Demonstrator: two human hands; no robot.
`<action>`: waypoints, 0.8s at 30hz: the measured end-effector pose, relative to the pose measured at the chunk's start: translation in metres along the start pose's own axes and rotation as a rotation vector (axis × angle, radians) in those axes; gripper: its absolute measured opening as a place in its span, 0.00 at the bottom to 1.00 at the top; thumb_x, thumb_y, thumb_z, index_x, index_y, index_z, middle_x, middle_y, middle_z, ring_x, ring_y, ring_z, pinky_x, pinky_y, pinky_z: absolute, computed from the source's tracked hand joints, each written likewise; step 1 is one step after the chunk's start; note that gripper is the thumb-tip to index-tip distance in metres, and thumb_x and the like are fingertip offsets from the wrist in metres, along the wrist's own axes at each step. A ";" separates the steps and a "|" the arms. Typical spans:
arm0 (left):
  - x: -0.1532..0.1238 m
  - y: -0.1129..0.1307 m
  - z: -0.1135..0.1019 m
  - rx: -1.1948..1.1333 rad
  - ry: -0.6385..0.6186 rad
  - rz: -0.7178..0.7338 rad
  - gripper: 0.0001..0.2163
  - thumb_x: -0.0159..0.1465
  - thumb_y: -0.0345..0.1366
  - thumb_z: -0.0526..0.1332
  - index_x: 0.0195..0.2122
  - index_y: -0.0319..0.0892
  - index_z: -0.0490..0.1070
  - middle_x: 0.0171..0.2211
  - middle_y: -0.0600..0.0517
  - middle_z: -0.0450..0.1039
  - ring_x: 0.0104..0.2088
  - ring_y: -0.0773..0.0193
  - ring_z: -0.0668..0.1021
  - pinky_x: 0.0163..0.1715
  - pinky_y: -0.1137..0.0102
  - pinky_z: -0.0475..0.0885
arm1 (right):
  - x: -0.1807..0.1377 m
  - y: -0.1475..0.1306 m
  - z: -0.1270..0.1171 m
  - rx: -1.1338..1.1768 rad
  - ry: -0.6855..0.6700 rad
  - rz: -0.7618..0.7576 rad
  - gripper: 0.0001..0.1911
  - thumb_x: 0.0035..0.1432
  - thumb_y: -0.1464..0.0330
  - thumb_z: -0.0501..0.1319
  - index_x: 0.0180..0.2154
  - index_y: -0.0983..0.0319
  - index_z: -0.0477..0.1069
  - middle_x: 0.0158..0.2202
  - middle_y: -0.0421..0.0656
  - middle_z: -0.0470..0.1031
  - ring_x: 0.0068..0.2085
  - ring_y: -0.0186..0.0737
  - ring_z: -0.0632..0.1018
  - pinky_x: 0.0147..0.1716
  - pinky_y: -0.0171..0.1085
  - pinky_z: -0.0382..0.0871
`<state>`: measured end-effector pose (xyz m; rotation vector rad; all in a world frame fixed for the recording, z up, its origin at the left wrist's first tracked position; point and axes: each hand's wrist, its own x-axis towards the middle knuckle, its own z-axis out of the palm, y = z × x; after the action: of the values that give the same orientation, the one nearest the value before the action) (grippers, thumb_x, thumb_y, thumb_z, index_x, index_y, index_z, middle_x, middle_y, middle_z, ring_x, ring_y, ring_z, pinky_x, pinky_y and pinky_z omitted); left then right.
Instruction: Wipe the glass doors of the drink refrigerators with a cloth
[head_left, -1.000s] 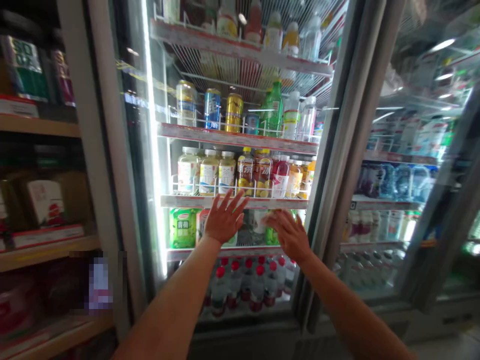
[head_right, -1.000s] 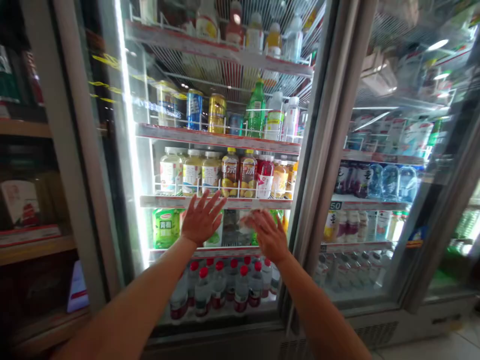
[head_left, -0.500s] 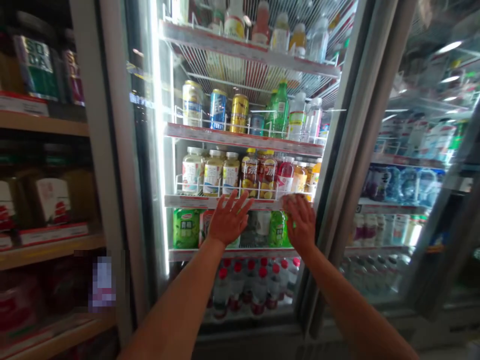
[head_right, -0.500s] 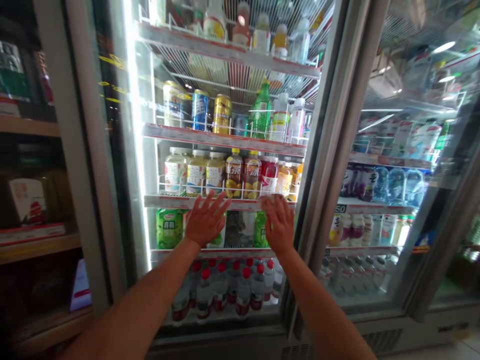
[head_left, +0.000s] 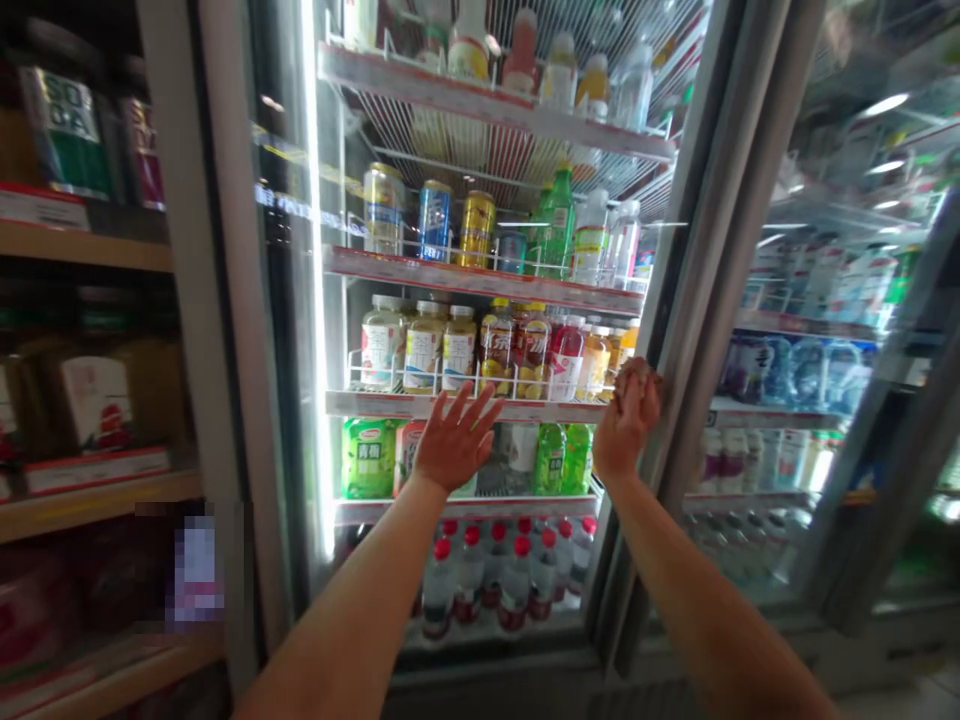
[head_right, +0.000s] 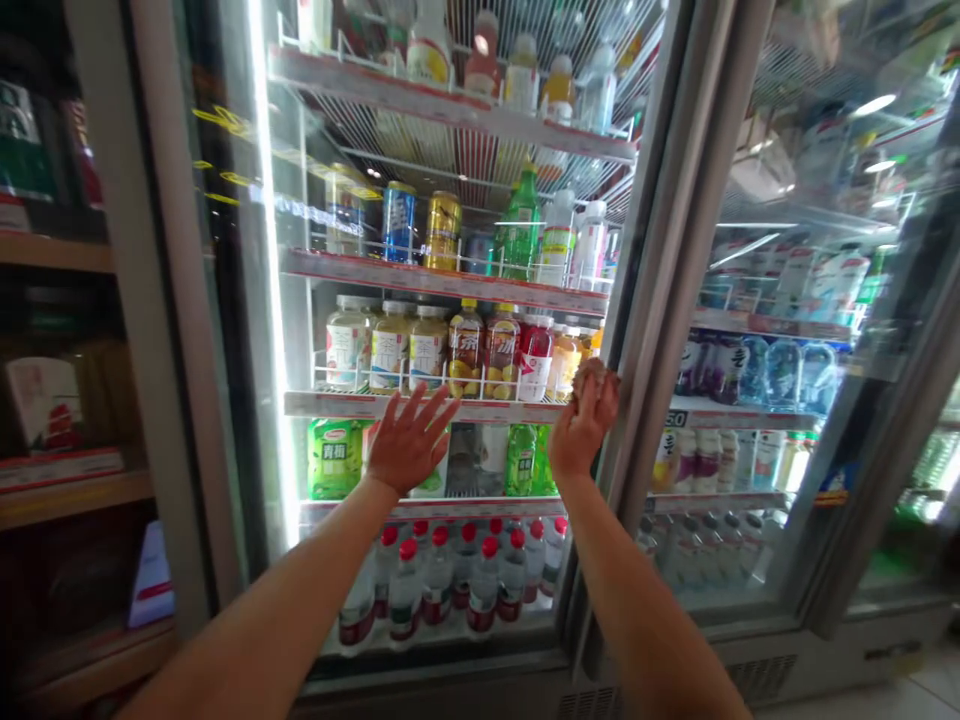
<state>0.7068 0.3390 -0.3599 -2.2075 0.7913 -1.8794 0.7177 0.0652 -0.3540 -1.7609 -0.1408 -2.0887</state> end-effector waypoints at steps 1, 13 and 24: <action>0.000 0.000 0.000 -0.001 0.000 -0.003 0.27 0.69 0.40 0.57 0.69 0.47 0.57 0.70 0.52 0.53 0.73 0.55 0.42 0.72 0.51 0.37 | -0.008 -0.004 -0.002 0.021 -0.058 -0.069 0.32 0.67 0.74 0.51 0.70 0.57 0.52 0.71 0.51 0.52 0.71 0.55 0.54 0.65 0.63 0.57; 0.000 0.001 -0.001 -0.014 0.008 -0.006 0.27 0.68 0.39 0.58 0.69 0.47 0.57 0.69 0.51 0.54 0.73 0.55 0.43 0.72 0.51 0.36 | -0.060 -0.002 -0.022 0.016 -0.130 -0.015 0.33 0.69 0.73 0.50 0.72 0.56 0.46 0.74 0.49 0.44 0.72 0.56 0.51 0.64 0.65 0.57; -0.001 0.001 -0.001 -0.023 -0.015 -0.012 0.27 0.68 0.39 0.57 0.69 0.47 0.57 0.69 0.51 0.55 0.73 0.53 0.46 0.71 0.50 0.38 | -0.083 -0.015 -0.022 0.099 -0.219 -0.013 0.33 0.70 0.71 0.51 0.72 0.52 0.44 0.73 0.48 0.48 0.72 0.53 0.54 0.65 0.62 0.59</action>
<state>0.7058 0.3390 -0.3612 -2.2424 0.8022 -1.8657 0.7024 0.0913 -0.4357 -1.9274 -0.3127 -1.8582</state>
